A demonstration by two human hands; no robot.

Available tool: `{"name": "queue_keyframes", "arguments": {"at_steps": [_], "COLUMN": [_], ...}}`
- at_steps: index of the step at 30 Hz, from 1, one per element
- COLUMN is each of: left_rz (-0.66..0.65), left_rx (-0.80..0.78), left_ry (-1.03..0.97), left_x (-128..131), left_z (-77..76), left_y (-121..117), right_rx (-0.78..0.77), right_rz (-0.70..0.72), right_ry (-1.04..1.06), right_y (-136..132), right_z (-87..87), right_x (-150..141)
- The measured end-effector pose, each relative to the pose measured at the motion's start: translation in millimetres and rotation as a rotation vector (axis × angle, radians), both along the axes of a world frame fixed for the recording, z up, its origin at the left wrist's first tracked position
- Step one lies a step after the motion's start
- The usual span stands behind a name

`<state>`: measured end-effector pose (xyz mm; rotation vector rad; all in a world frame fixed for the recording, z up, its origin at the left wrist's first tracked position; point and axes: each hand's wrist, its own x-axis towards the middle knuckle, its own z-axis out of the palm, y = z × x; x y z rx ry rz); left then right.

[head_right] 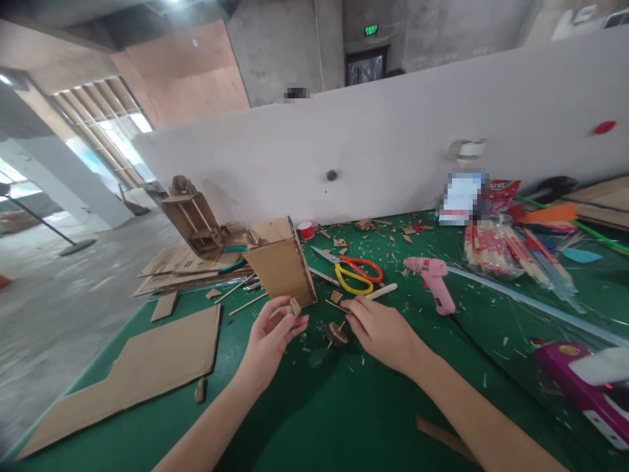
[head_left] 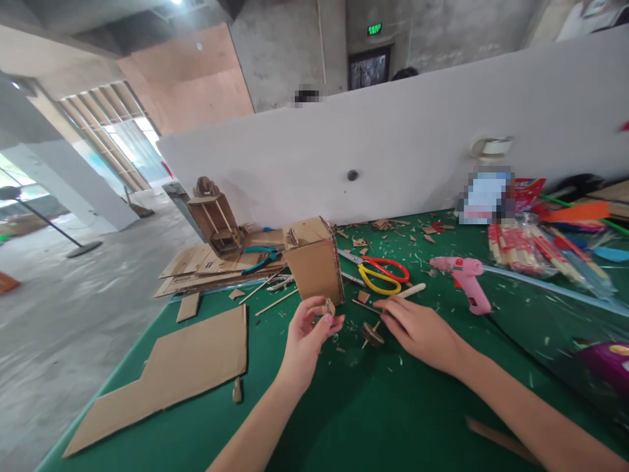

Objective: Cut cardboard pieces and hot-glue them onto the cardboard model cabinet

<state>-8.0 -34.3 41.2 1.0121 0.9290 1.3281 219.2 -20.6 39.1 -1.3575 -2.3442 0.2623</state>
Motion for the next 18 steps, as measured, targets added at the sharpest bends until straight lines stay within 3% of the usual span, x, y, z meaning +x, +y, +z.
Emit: {"name": "queue_keyframes", "arguments": {"at_steps": [4, 9, 12, 15, 18], "left_rz": [-0.031, 0.04, 0.059, 0.05, 0.051], "left_rx": [0.053, 0.311, 0.428, 0.428, 0.337], "left_ry": [0.064, 0.448, 0.603, 0.655, 0.749], "left_x": [-4, -9, -9, -8, -8], "left_z": [-4.0, -14.7, -19.8, -23.1, -24.4], "left_y": [1, 7, 12, 17, 19], "right_rx": [0.062, 0.05, 0.029, -0.082, -0.305], "right_rz": [-0.006, -0.008, -0.04, -0.115, -0.341], "right_ry": [-0.083, -0.061, -0.119, -0.281, -0.41], "right_y": [9, 11, 8, -3, -23], "right_z": [-12.1, -17.4, -6.3, 14.6, 27.6], "right_x": [6, 10, 11, 16, 44]}}
